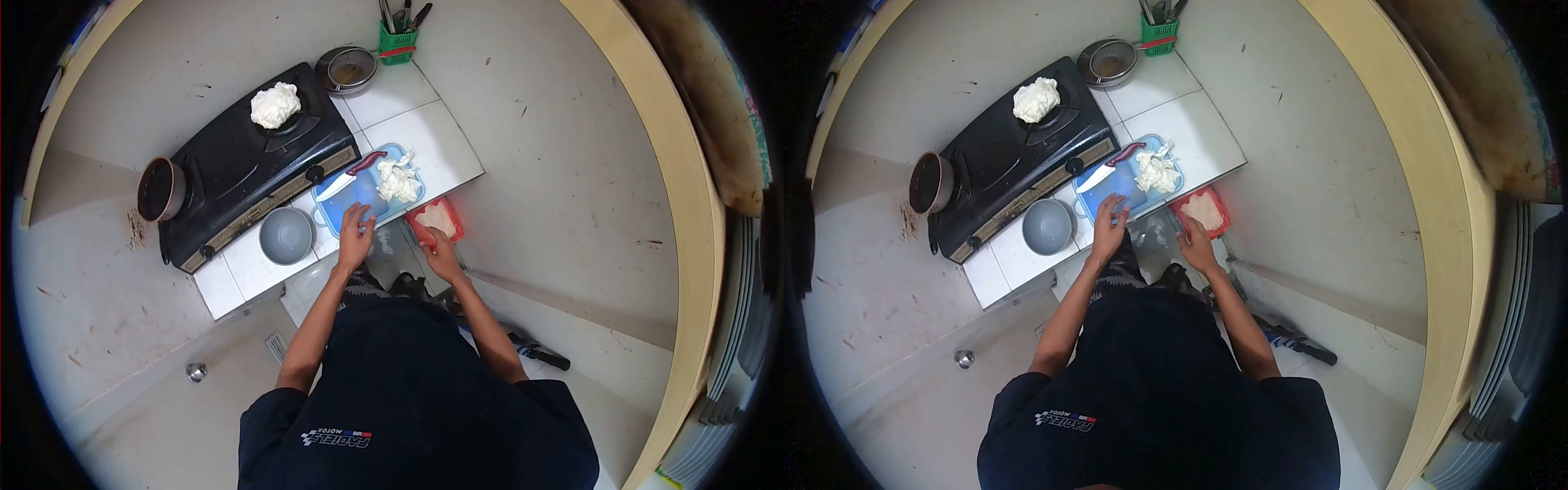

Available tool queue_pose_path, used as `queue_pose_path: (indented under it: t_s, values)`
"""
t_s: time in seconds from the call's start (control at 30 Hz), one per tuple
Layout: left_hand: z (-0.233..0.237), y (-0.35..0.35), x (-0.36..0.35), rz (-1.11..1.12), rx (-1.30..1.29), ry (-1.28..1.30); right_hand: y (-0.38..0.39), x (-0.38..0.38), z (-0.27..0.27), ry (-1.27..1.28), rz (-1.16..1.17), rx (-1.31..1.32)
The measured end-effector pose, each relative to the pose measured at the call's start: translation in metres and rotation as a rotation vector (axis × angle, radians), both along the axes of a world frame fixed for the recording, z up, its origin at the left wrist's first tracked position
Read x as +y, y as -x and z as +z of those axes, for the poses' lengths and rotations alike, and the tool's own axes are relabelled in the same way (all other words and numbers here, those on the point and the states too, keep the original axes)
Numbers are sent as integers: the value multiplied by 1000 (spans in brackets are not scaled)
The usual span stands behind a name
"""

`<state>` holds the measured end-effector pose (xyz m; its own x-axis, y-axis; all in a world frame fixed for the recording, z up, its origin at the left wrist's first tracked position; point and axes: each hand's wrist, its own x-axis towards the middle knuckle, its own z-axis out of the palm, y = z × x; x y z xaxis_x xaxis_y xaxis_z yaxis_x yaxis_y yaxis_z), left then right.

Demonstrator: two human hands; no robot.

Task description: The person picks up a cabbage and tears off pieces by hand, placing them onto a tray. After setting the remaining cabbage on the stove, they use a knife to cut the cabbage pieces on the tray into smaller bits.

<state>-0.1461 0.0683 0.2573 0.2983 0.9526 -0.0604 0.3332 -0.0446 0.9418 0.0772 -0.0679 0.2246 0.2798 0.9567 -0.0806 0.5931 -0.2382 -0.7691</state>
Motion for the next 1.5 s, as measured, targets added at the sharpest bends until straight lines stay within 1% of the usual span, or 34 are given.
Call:
queue_pose_path:
  t_s: [0.03,0.1,0.17,0.23,0.3,0.37,0.4,0.47,0.5,0.53,0.6,0.63,0.67,0.77,0.8,0.9,0.93,1.0,1.03,1.07,1.13,1.17,1.2,1.23,1.27,1.33,1.4,1.43,1.47,1.5]
  values:
    - [-4,-1,-5,-21,10,-42,-1,-4,4,3,4,5]
    - [-9,-4,-10,-49,41,-13,-4,-14,13,135,-27,116]
    - [-9,-9,-7,-80,59,6,-3,-20,14,134,-32,98]
    - [-18,-13,4,-125,49,37,-7,-17,14,122,-45,73]
    - [-23,-18,19,-170,48,52,-7,-18,9,182,-135,242]
    - [-25,-29,44,-254,128,25,-9,-16,2,213,-175,232]
    - [-27,-36,58,-273,124,18,-10,-11,4,245,-197,217]
    - [-32,-53,86,-325,171,-59,-10,-4,8,223,-236,237]
    - [-37,-64,99,-313,122,-115,-8,0,11,210,-254,262]
    - [-49,-75,114,-332,123,-118,-7,4,9,205,-273,266]
    - [-67,-96,141,-370,129,-343,-6,9,5,251,-346,358]
    - [-68,-106,152,-416,186,-331,-4,12,7,244,-365,359]
    - [-68,-115,161,-434,181,-334,0,14,8,209,-389,378]
    - [-85,-132,178,-451,332,-246,14,13,12,159,-435,396]
    - [-80,-135,181,-465,324,-252,15,13,11,143,-434,392]
    - [-71,-138,183,-522,443,-162,17,8,3,126,-473,432]
    - [-79,-138,184,-529,442,-159,16,5,-6,128,-480,432]
    - [-89,-137,186,-404,179,-179,12,-3,-15,120,-502,468]
    - [-92,-138,189,-368,165,-73,10,-6,-16,119,-505,471]
    - [-94,-137,192,-370,167,-76,8,-8,-17,109,-511,506]
    - [-83,-126,192,-238,-207,474,7,-11,-18,99,-513,549]
    - [-78,-120,193,-228,-251,551,7,-10,-19,106,-525,564]
    - [-81,-115,194,-220,-247,546,9,-4,-16,115,-536,580]
    - [-85,-108,195,-232,-354,613,11,1,-13,109,-572,614]
    - [-89,-102,196,-244,-461,678,13,8,-10,112,-562,621]
    - [-87,-94,193,-200,-437,646,13,19,-10,155,-583,704]
    - [-84,-85,191,-326,-257,447,13,32,-17,153,-543,696]
    - [-79,-83,189,-343,-152,302,12,37,-25,149,-509,684]
    - [-76,-79,187,-348,-148,307,12,41,-33,152,-515,687]
    - [-73,-75,185,-405,2,-40,11,47,-44,111,-468,623]
